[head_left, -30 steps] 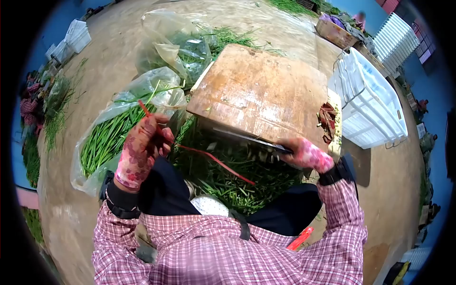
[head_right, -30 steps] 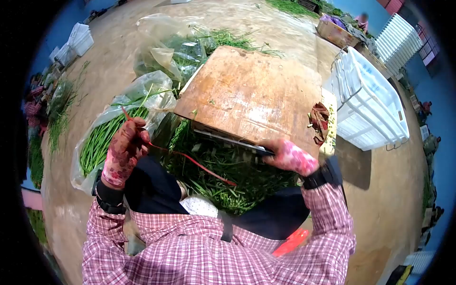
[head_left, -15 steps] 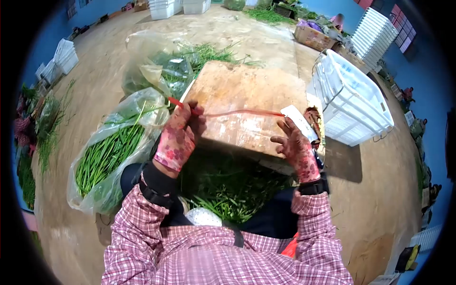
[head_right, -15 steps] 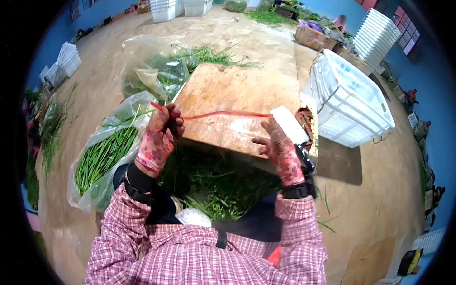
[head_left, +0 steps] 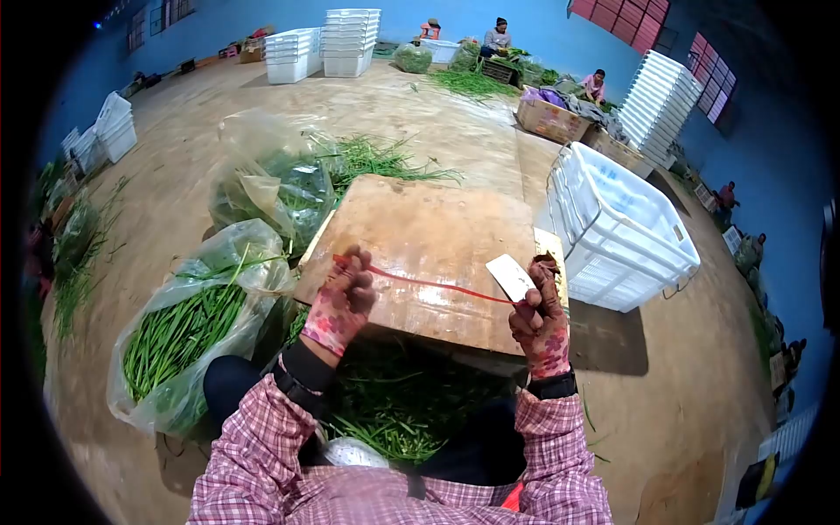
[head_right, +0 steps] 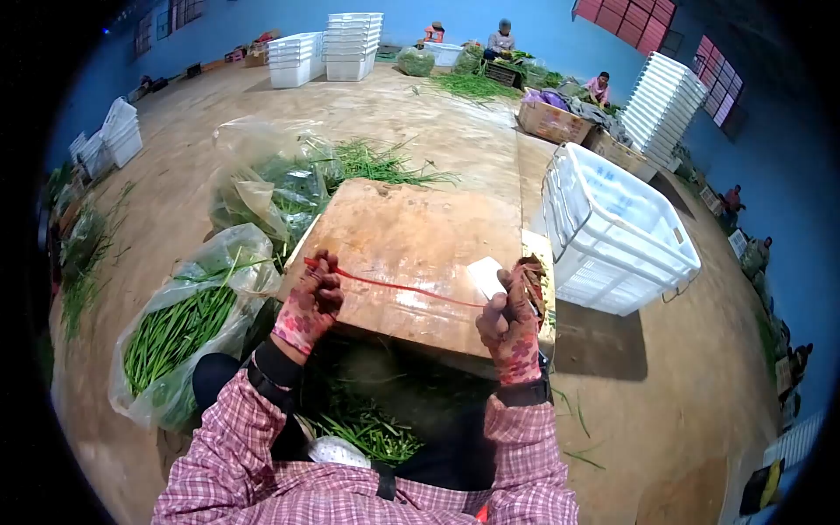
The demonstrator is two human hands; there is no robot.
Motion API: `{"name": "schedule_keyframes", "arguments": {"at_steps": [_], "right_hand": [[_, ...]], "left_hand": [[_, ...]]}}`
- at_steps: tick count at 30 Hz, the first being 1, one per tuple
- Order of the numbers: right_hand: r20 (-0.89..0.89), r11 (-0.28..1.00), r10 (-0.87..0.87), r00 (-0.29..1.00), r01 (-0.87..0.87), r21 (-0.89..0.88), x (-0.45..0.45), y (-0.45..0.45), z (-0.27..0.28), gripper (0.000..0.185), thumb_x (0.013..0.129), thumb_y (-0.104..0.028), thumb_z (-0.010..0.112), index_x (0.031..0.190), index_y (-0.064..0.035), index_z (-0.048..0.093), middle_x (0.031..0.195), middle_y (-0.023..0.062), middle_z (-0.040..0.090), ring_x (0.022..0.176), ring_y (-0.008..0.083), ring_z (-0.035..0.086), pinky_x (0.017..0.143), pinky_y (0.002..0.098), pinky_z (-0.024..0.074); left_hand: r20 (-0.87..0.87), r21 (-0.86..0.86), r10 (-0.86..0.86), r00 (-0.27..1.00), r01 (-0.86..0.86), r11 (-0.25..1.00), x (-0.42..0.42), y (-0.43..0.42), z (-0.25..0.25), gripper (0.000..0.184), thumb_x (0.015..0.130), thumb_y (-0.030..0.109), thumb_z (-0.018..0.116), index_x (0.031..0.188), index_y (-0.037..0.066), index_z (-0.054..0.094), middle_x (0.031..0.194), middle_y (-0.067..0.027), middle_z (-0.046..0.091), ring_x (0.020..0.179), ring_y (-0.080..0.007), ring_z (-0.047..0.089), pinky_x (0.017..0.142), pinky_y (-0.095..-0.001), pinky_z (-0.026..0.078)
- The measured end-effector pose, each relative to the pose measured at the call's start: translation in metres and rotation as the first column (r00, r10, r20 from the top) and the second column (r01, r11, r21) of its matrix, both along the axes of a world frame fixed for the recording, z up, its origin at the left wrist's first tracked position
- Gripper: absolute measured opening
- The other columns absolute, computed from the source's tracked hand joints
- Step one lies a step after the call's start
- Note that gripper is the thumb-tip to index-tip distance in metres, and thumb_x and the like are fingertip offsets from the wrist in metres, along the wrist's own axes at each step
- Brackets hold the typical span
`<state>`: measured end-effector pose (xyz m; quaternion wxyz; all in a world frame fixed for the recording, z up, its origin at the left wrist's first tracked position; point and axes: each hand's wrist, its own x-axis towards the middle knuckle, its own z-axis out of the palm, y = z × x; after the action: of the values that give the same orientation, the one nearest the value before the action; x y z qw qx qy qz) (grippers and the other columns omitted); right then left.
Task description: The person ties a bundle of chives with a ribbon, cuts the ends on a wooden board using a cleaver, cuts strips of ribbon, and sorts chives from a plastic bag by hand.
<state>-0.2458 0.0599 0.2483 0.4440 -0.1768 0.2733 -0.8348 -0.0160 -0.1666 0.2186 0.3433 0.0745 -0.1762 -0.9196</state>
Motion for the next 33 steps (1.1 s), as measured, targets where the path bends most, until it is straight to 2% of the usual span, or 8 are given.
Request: {"name": "schedule_keyframes", "arguments": {"at_steps": [10, 15, 20, 21, 25, 28, 29, 33], "right_hand": [[-0.342, 0.967, 0.03, 0.939, 0.06, 0.249, -0.051, -0.021, 0.005, 0.027, 0.101, -0.022, 0.05, 0.119, -0.0017, 0.054, 0.065, -0.0014, 0.051, 0.046, 0.0064, 0.035, 0.045, 0.0206, 0.0284], [-0.859, 0.78, 0.297, 0.418, 0.412, 0.47, -0.084, -0.073, -0.008, 0.02, 0.098, -0.015, 0.053, 0.101, -0.0005, 0.066, 0.071, 0.0009, 0.056, 0.06, 0.008, 0.049, 0.057, 0.023, 0.0405], [-0.77, 0.675, 0.469, 0.433, 0.387, 0.628, -0.133, -0.123, -0.093, 0.026, 0.094, -0.02, 0.056, 0.109, -0.0009, 0.064, 0.077, 0.0074, 0.065, 0.063, 0.0141, 0.056, 0.06, 0.0275, 0.0457], [-0.733, 0.658, 0.512, 0.447, 0.344, 0.67, -0.144, -0.127, -0.099, 0.028, 0.094, -0.021, 0.057, 0.112, -0.0017, 0.064, 0.081, 0.0086, 0.067, 0.066, 0.0151, 0.059, 0.061, 0.0274, 0.0468], [-0.737, 0.587, 0.53, 0.42, 0.445, 0.676, -0.105, -0.122, -0.027, 0.041, 0.093, -0.02, 0.061, 0.13, -0.0031, 0.056, 0.113, 0.0046, 0.067, 0.094, 0.012, 0.059, 0.075, 0.0207, 0.0443], [-0.915, 0.781, 0.312, 0.258, 0.479, 0.401, -0.082, -0.139, -0.006, 0.035, 0.097, -0.018, 0.058, 0.127, -0.0013, 0.059, 0.114, 0.0049, 0.066, 0.091, 0.0103, 0.057, 0.072, 0.022, 0.0425], [-0.912, 0.767, 0.358, 0.199, 0.494, 0.409, -0.044, -0.149, 0.018, 0.032, 0.097, -0.017, 0.057, 0.124, -0.0006, 0.06, 0.112, 0.0056, 0.066, 0.089, 0.0103, 0.057, 0.07, 0.022, 0.0427], [-0.862, 0.874, 0.48, 0.16, -0.001, 0.486, 0.082, -0.231, 0.038, 0.023, 0.095, -0.008, 0.059, 0.116, 0.002, 0.062, 0.106, 0.0082, 0.068, 0.088, 0.0122, 0.061, 0.077, 0.0236, 0.0482]], "left_hand": [[0.043, -0.27, -0.275, 0.961, 0.276, 0.922, -0.008, -0.064, 0.003, 0.013, 0.097, 0.02, 0.058, 0.105, 0.01, 0.058, 0.079, 0.0024, 0.054, 0.06, -0.0044, 0.05, 0.049, -0.0199, 0.037], [0.469, -0.883, 0.527, 0.709, 0.398, 0.25, -0.048, -0.113, 0.0, 0.02, 0.085, 0.016, 0.059, 0.099, 0.003, 0.065, 0.069, -0.004, 0.059, 0.062, -0.0135, 0.057, 0.055, -0.0297, 0.046], [0.451, -0.881, 0.685, 0.572, 0.411, 0.236, -0.108, -0.172, -0.126, 0.016, 0.086, 0.011, 0.054, 0.097, 0.004, 0.063, 0.081, -0.01, 0.062, 0.075, -0.0204, 0.064, 0.062, -0.0331, 0.051], [0.451, -0.68, 0.339, 0.826, 0.072, 0.73, -0.091, -0.139, -0.081, 0.019, 0.087, 0.014, 0.057, 0.102, 0.005, 0.062, 0.082, -0.0088, 0.063, 0.077, -0.0223, 0.065, 0.066, -0.0365, 0.053], [0.625, -0.716, 0.319, 0.713, 0.36, 0.598, 0.025, -0.174, 0.008, 0.053, 0.087, 0.036, 0.069, 0.131, 0.008, 0.055, 0.096, -0.0099, 0.066, 0.076, -0.0132, 0.062, 0.068, -0.0268, 0.052], [0.611, -0.774, 0.565, 0.555, 0.269, 0.573, 0.178, -0.197, 0.05, 0.038, 0.093, 0.029, 0.063, 0.123, 0.006, 0.061, 0.106, -0.0037, 0.066, 0.091, -0.0126, 0.063, 0.076, -0.0279, 0.052], [0.459, -0.881, 0.749, 0.478, 0.355, 0.314, 0.238, -0.208, 0.047, 0.037, 0.094, 0.029, 0.06, 0.123, 0.006, 0.061, 0.106, -0.0054, 0.065, 0.092, -0.013, 0.063, 0.078, -0.0278, 0.052], [0.296, -0.644, 0.904, -0.307, 0.635, 0.427, 0.404, -0.163, 0.027, 0.034, 0.092, 0.029, 0.06, 0.118, 0.007, 0.063, 0.106, -0.0135, 0.066, 0.087, -0.0275, 0.067, 0.079, -0.0332, 0.053]]}}
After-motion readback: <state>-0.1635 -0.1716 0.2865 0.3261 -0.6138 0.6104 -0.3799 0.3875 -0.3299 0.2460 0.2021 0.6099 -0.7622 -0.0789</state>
